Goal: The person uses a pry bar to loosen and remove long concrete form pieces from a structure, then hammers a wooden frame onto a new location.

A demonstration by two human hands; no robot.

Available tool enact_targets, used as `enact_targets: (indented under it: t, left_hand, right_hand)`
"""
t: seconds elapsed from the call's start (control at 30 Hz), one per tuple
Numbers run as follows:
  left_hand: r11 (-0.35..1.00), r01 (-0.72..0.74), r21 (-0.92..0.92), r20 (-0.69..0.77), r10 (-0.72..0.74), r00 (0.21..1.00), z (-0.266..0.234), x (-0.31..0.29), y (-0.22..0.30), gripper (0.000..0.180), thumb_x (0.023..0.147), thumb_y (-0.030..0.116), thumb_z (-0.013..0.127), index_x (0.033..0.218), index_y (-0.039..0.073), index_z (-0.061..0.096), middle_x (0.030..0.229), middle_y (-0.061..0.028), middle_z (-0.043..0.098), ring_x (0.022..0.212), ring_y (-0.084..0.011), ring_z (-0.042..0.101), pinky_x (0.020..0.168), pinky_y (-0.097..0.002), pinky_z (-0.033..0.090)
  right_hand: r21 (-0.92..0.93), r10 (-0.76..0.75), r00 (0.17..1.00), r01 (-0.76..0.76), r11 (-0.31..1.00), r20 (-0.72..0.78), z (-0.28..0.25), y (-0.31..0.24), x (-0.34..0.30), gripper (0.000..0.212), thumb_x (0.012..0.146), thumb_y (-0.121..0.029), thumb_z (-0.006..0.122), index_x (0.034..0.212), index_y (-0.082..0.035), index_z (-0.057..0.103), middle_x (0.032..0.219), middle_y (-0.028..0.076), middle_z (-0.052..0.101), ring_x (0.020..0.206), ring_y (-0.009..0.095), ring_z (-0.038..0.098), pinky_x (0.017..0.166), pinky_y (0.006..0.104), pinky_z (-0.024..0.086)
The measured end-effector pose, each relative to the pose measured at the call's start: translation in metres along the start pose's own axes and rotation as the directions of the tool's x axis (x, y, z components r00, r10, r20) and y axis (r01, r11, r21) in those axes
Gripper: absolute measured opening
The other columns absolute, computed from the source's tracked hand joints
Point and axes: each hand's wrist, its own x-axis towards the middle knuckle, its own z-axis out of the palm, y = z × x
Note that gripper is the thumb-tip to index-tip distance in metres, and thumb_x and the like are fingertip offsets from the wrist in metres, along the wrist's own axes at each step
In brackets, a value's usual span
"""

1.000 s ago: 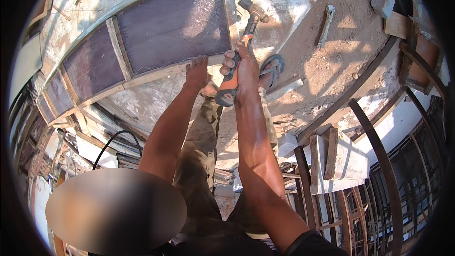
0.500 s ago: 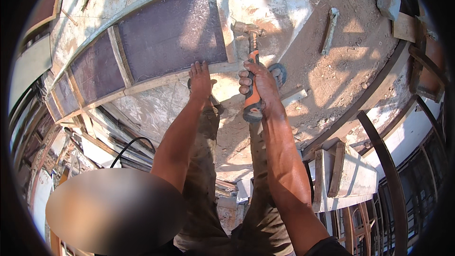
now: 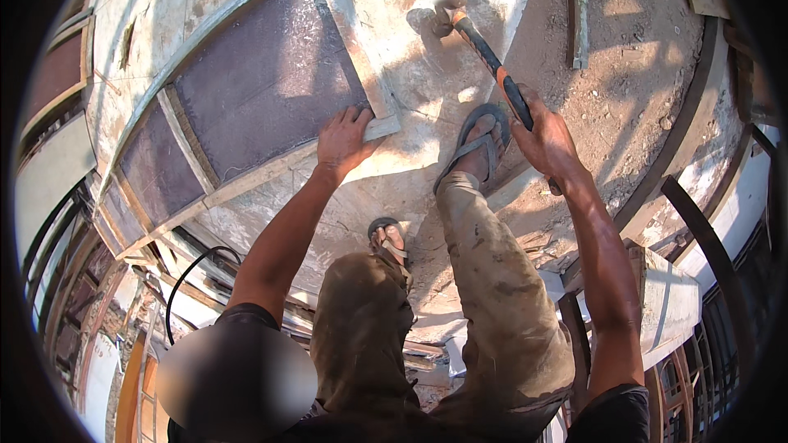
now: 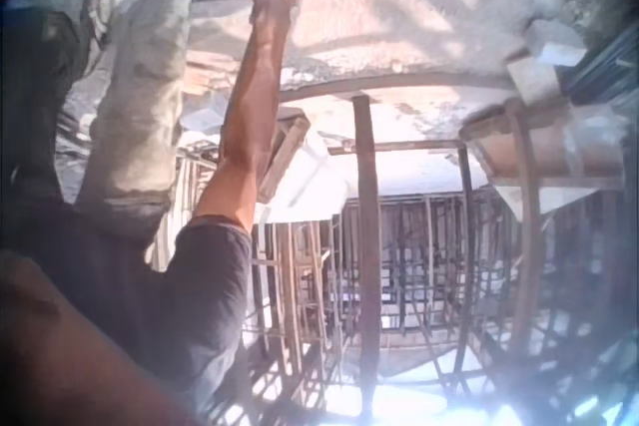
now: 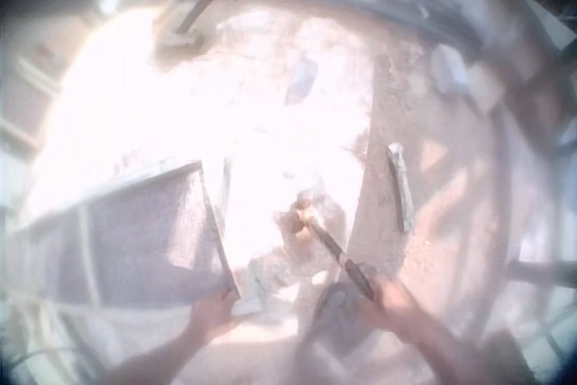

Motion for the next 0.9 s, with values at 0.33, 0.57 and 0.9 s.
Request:
enact_targets:
  t: [0.33,0.57,0.9]
  left_hand:
    - [0.995,-0.099,-0.03,-0.138,0.094,0.986,0.022,-0.011,-0.017,0.054,0.086,0.055,0.074,0.121,0.016,0.062,0.109,-0.009,0.06,0.106,-0.0311,0.065,0.082,-0.0481,0.054]
    - [0.98,-0.187,-0.061,-0.335,0.157,0.929,0.027,-0.013,-0.022,0.051,0.084,0.053,0.078,0.109,0.01,0.068,0.1,-0.0102,0.065,0.092,-0.0332,0.068,0.076,-0.047,0.056]
    - [0.977,-0.168,-0.129,-0.208,0.139,0.968,-0.103,-0.045,-0.007,0.066,0.074,0.065,0.081,0.092,0.002,0.073,0.084,-0.0184,0.071,0.08,-0.0393,0.071,0.072,-0.05,0.055]
  right_hand:
    - [-0.135,-0.146,0.977,0.125,0.983,-0.157,0.086,0.026,0.049,0.035,0.092,-0.023,0.064,0.123,-0.009,0.056,0.082,0.027,0.068,0.083,0.05,0.068,0.073,0.056,0.051]
    - [0.077,-0.136,0.938,0.169,0.983,-0.318,0.094,-0.017,0.044,0.028,0.091,-0.026,0.066,0.109,-0.005,0.062,0.072,0.023,0.062,0.07,0.041,0.066,0.066,0.0498,0.049]
    - [0.372,0.041,0.916,0.121,0.92,-0.399,0.097,0.007,0.021,0.024,0.09,-0.022,0.071,0.087,0.0,0.063,0.062,0.001,0.055,0.055,0.011,0.054,0.052,0.0333,0.045]
